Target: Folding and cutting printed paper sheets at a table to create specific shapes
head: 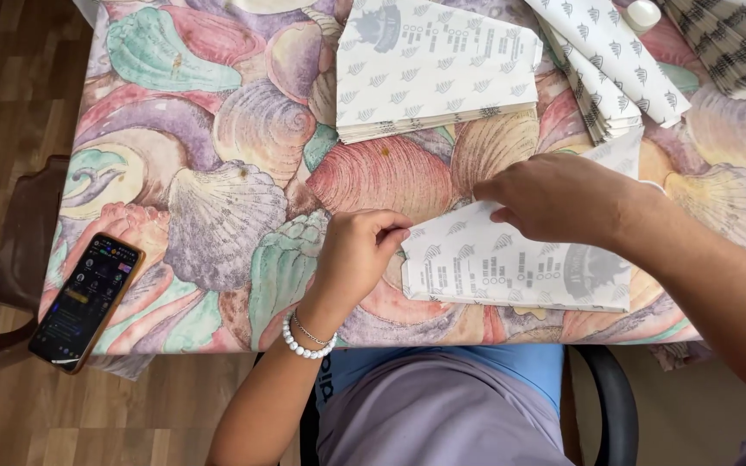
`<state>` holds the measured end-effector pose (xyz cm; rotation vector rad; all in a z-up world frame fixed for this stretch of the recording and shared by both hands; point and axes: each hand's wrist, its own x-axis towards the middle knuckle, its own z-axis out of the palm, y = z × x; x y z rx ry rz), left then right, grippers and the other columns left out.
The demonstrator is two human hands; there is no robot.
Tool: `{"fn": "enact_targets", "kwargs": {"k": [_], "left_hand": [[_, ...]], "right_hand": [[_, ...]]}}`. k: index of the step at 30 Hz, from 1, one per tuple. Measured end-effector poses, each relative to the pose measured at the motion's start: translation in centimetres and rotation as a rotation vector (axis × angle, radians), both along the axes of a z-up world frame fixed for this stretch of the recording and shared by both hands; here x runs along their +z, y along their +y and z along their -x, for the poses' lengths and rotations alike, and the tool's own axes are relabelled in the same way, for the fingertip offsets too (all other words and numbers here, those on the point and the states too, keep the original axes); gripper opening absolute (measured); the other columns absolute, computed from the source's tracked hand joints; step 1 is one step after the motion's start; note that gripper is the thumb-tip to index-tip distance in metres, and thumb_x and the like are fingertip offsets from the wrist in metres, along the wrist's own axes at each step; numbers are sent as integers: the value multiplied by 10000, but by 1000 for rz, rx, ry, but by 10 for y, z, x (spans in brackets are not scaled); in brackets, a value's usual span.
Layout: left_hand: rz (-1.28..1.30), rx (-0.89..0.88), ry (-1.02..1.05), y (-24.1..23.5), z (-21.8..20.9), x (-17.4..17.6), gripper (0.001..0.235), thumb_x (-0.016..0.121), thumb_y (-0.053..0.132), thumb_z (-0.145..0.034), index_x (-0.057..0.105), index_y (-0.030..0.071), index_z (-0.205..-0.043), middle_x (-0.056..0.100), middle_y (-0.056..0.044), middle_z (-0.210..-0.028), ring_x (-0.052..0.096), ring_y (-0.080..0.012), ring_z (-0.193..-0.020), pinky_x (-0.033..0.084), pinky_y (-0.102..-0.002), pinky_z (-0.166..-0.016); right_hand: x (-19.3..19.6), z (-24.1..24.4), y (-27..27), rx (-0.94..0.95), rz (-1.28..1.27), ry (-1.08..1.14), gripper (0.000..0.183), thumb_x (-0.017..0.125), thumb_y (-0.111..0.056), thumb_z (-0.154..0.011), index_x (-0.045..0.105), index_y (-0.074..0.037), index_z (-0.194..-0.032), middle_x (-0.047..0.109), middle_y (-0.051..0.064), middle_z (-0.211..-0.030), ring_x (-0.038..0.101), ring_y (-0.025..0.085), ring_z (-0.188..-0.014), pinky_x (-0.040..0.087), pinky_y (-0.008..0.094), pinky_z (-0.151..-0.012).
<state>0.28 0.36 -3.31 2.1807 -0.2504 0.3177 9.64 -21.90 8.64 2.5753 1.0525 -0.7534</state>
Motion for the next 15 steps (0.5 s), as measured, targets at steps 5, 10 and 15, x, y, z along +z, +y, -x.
{"fn": "enact_targets", "kwargs": {"k": [5, 10, 15], "left_hand": [[35, 48, -66, -3, 6, -1, 102, 759, 11, -835, 787, 70, -914, 778, -91, -825, 758, -259, -774, 577, -334, -682], [-31, 112, -159, -4, 16, 2, 80, 739, -15, -868, 761, 16, -938, 787, -92, -905, 754, -215, -776, 591, -330, -712], [-95, 62, -244, -9, 30, 10, 72, 671, -30, -947, 710, -27, -1008, 769, -169, -1079, 773, -283, -959, 622, -373, -839]], "right_hand": [[-32, 53, -28, 294, -571, -494, 501, 683, -373, -913, 634, -97, -1328, 677, 141, -1229, 669, 332, -1150, 547, 446, -999], [-77, 137, -32, 295, -925, -332, 344, 651, -234, -992, 667, 9, -1235, 668, 125, -1139, 668, 307, -1055, 566, 432, -928], [-122, 159, -33, 115, -866, -473, 591, 655, -455, -974, 603, -17, -1366, 638, 114, -1246, 637, 291, -1112, 527, 408, -998]]}}
